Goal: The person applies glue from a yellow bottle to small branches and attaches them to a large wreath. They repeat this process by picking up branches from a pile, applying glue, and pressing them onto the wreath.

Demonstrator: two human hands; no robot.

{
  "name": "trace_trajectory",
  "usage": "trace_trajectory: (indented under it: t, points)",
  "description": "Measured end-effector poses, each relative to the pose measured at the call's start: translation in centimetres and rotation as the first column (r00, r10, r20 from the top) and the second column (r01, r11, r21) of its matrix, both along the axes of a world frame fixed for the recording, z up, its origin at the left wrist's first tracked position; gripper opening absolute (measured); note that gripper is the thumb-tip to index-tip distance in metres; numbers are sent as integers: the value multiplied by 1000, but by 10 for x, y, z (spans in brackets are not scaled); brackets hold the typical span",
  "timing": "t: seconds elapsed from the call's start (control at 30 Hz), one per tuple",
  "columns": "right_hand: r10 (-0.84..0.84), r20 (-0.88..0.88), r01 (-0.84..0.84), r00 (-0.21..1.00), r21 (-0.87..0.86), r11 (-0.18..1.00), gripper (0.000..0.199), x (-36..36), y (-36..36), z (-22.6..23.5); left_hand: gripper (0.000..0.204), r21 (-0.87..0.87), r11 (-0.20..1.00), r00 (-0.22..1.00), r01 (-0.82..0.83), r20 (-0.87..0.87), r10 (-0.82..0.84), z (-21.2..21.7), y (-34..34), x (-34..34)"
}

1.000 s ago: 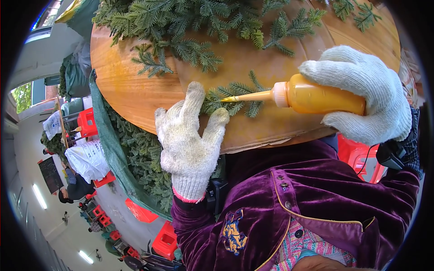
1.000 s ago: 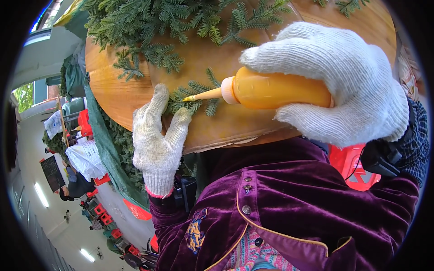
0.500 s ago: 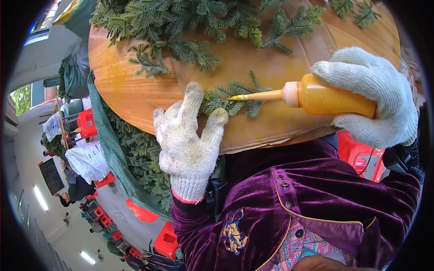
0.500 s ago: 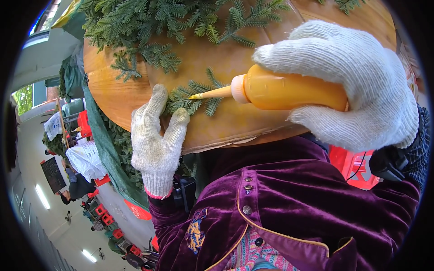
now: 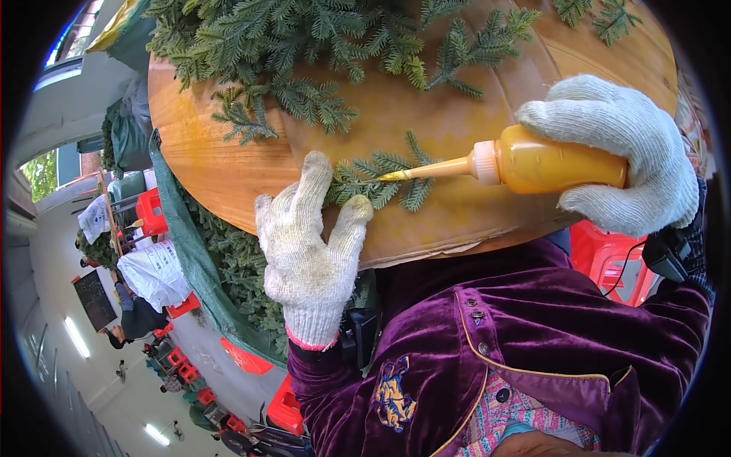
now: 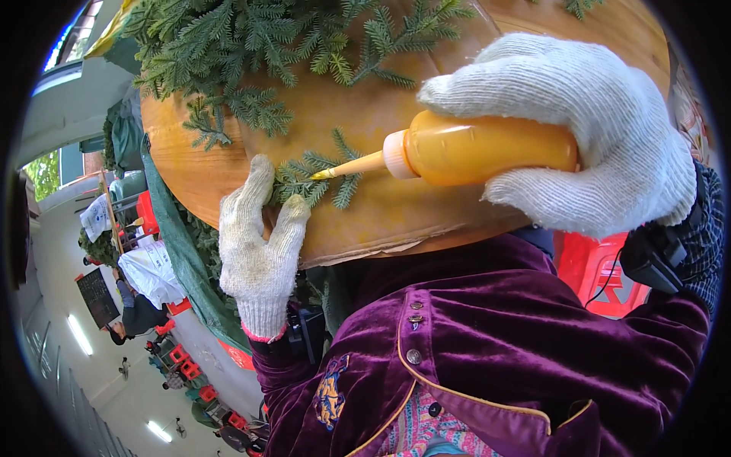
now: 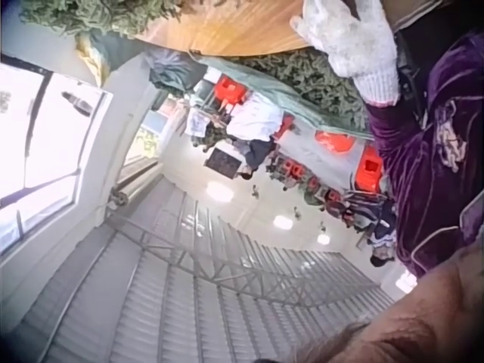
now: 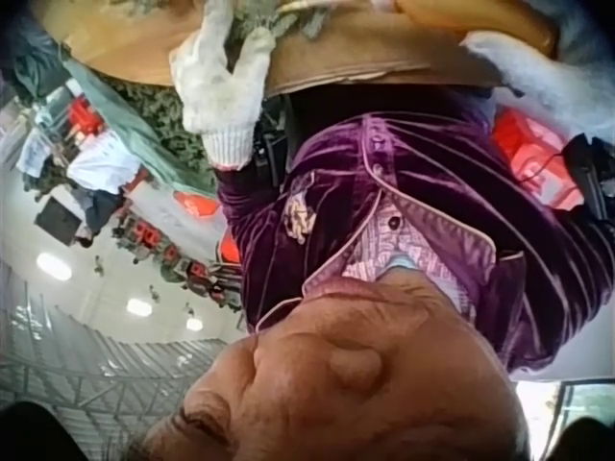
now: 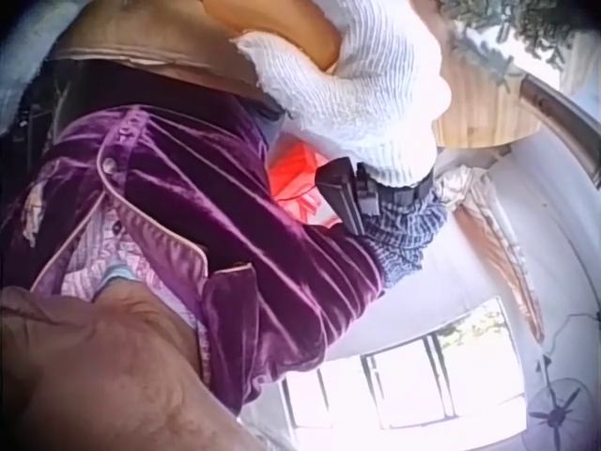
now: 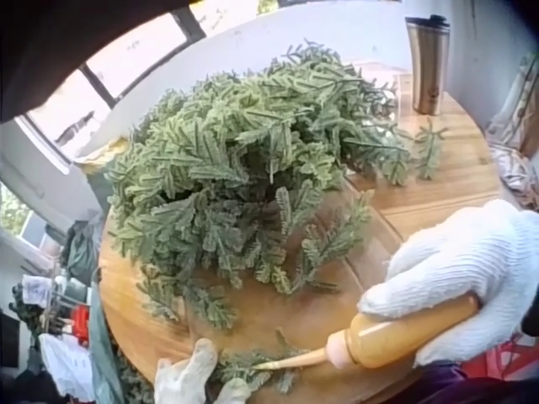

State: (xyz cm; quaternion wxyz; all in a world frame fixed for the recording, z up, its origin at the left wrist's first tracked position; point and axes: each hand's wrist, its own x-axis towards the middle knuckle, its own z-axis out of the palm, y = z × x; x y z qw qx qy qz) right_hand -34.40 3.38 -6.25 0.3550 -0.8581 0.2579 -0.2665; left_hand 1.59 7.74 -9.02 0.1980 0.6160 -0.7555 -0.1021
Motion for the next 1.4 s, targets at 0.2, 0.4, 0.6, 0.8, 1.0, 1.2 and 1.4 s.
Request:
trace_trajectory:
  t: [0.2,0.4,0.6,0.8,1.0,1.2,1.4]
  points:
    - [52,22,-51,998,-20,998,66,-7,-10,1,63,0,1000,1000,2,-9,-2,3,-1,-1]
    - [51,54,-50,997,-8,999,65,-14,-11,0,62,38,999,1000,3,-5,-2,7,1,0]
    - [77,37,-76,996,-22,997,67,-21,-13,1,62,77,997,999,13,29,-16,12,-1,0]
    - [90,185,-70,979,-109,991,68,-26,-8,-18,62,93,996,1000,-5,27,3,8,-2,3]
    - [5,2,-5,1000,-52,999,67,-34,0,4,61,64,998,998,-1,69,-4,10,-1,4]
    - [-35,-51,35,998,-4,999,66,-43,13,11,61,48,998,999,32,41,-34,3,-6,4]
    - [-60,-60,61,996,3,998,65,-42,14,6,61,-8,999,994,48,95,-47,1,-4,8]
